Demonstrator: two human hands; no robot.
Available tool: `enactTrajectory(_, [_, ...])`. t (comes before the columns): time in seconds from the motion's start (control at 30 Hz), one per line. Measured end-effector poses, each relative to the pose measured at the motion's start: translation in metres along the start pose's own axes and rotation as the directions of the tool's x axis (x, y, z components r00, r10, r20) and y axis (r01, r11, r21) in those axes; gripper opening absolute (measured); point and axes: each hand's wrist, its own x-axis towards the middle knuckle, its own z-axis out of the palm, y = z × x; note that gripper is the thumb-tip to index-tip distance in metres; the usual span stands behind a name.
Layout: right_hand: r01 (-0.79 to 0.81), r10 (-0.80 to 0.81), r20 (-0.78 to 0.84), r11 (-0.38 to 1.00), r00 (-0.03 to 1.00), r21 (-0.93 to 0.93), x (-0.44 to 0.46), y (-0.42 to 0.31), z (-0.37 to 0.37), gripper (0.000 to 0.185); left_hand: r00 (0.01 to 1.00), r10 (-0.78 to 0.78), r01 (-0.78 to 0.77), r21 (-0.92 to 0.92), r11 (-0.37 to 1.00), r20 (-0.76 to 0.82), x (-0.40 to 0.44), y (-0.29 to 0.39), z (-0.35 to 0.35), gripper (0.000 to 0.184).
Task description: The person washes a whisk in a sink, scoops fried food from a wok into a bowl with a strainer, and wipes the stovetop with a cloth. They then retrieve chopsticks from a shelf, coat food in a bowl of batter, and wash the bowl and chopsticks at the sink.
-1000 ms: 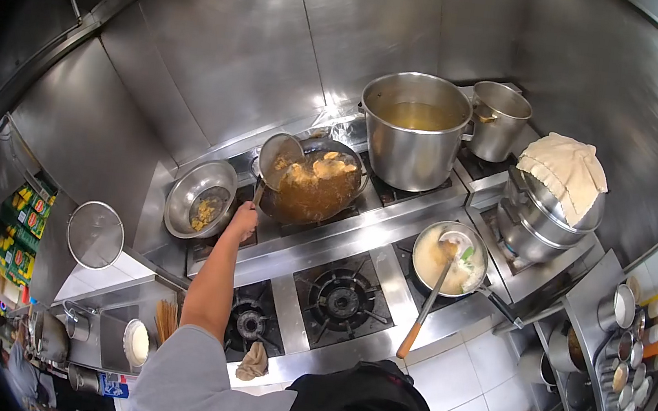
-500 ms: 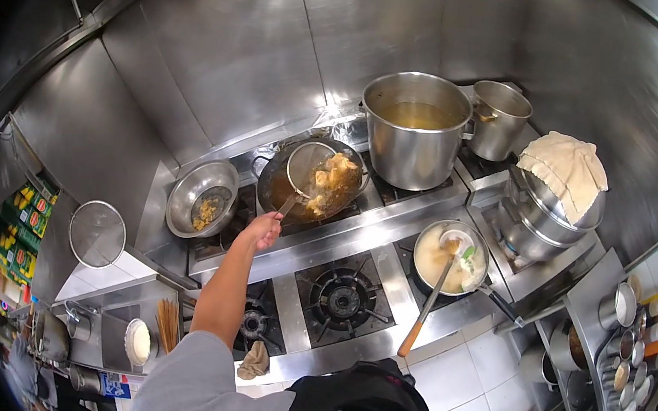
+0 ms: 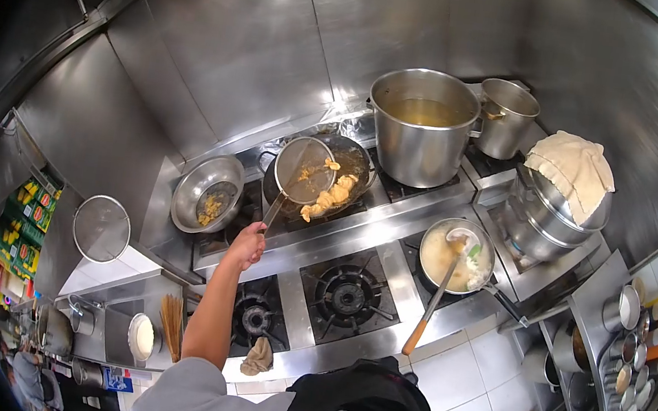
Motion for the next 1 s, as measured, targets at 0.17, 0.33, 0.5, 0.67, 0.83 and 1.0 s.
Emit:
enactTrajectory(0.17, [-0.125, 0.134, -0.031, 0.972, 0.991, 0.201, 0.006, -0.001, 0.005, 0.028, 1.000, -0.001, -0.002, -0.130, 0.992, -0.024, 0.003, -0.010, -0.001, 0.041])
enactTrajectory(0.33, [-0.030, 0.039, -0.067, 0.992, 0.997, 0.123, -0.021, -0.031, 0.012, 0.030, 0.998, -0.054, 0.066, -0.364, 0.929, 0.044, 0.014, -0.004, -0.014, 0.043])
enactTrajectory(0.5, [-0.036, 0.042, -0.054, 0.993, 0.998, 0.109, -0.017, -0.014, 0.004, 0.029, 1.000, -0.014, 0.013, -0.074, 0.997, -0.014, 0.025, 0.009, -0.025, 0.046])
enactTrajectory(0.67, [-0.025, 0.029, -0.052, 0.997, 0.998, 0.075, -0.015, 0.003, -0.001, 0.028, 0.999, -0.018, 0.015, -0.091, 0.996, -0.029, 0.028, 0.017, -0.015, 0.047])
enactTrajectory(0.83, [-0.007, 0.009, -0.048, 0.999, 0.999, 0.049, -0.014, 0.012, -0.004, 0.028, 1.000, -0.008, 0.007, -0.133, 0.991, -0.009, 0.037, 0.018, -0.012, 0.047])
enactTrajectory(1.0, [0.089, -0.091, -0.010, 0.989, 0.996, -0.122, -0.015, 0.019, -0.009, 0.027, 0.998, -0.028, 0.040, -0.250, 0.967, 0.053, 0.036, 0.022, -0.013, 0.041])
